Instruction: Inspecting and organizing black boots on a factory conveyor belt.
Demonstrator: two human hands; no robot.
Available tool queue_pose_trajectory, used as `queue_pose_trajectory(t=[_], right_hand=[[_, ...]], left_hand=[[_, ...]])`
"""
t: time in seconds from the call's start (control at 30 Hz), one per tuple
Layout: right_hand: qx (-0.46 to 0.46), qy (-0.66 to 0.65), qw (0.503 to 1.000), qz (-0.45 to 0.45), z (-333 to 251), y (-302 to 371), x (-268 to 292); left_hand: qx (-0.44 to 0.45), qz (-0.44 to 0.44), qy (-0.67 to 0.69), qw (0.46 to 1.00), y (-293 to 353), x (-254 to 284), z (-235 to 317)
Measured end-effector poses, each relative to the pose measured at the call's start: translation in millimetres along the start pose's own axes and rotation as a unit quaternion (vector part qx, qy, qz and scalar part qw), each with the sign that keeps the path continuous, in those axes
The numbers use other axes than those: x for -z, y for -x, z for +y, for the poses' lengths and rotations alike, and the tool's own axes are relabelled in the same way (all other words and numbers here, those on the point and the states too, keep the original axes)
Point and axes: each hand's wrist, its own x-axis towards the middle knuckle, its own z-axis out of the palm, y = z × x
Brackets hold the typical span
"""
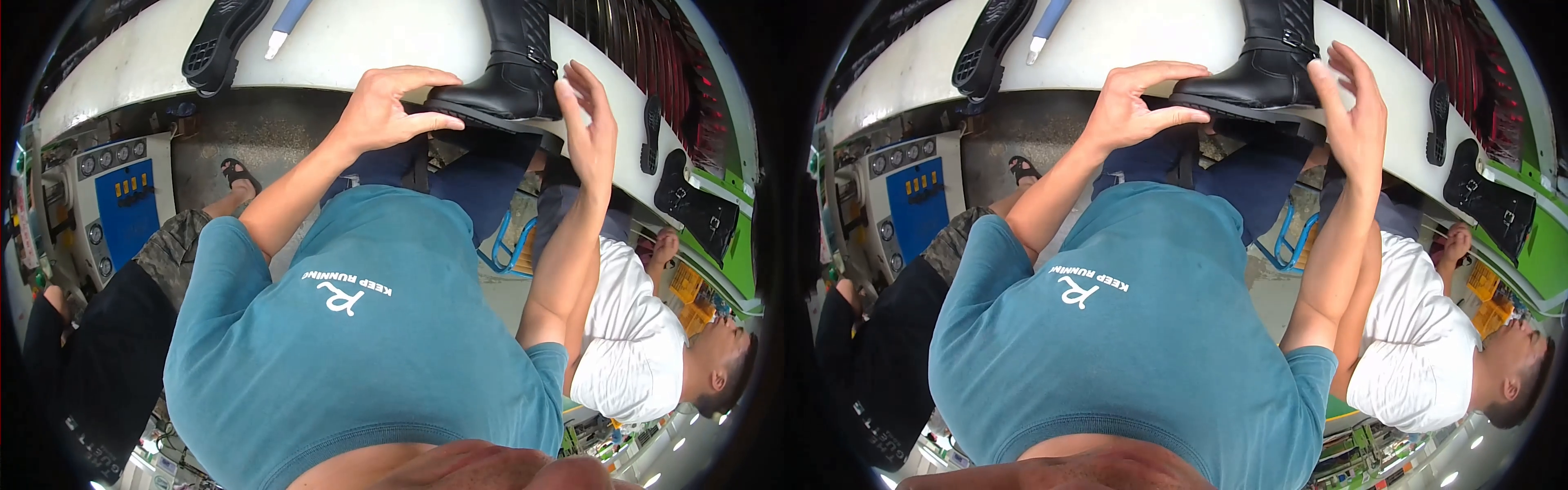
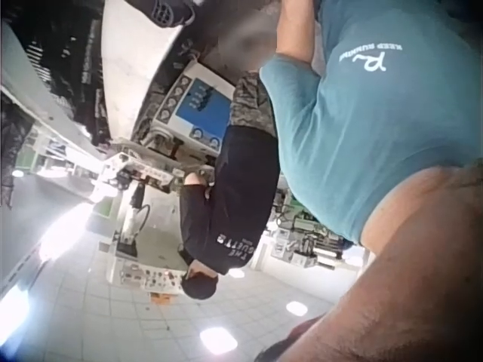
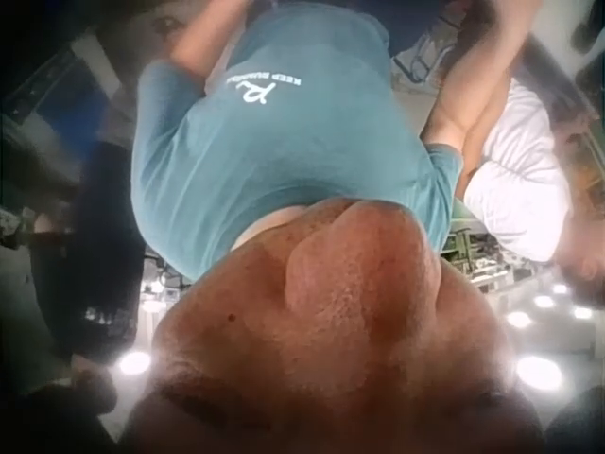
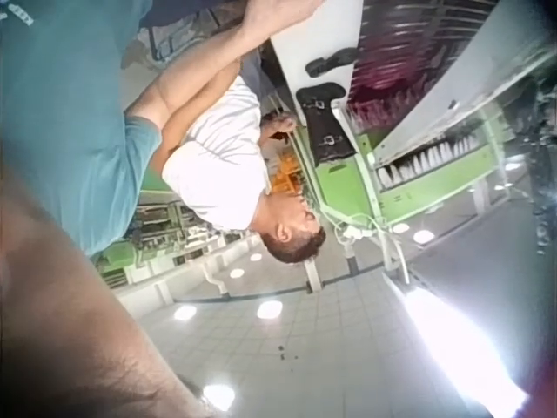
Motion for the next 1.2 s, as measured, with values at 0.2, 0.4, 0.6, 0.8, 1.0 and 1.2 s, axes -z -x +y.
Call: queue_pose_trajectory(t=[0.2,0.4,0.6,0.8,1.0,1.2], right_hand=[[0.279,0.136,0.951,-0.005,-29,38,-48],[0.320,0.094,0.942,0.031,-22,31,-62],[0.285,0.094,0.953,-0.028,-44,17,-50],[0.196,0.077,0.970,-0.120,-56,-5,-37],[0.147,0.018,0.979,-0.141,-50,-6,-32],[0.239,0.108,0.965,-0.021,-18,17,-33]], left_hand=[[-0.045,0.020,-0.025,0.998,0,-2,-7],[-0.082,-0.008,0.024,0.996,-9,-6,-14],[-0.066,-0.005,0.074,0.995,-10,-8,-18],[-0.088,0.052,0.061,0.993,-12,-17,-17],[-0.068,0.016,0.051,0.996,-15,-8,-7],[-0.130,0.006,-0.030,0.991,-28,-16,8]])
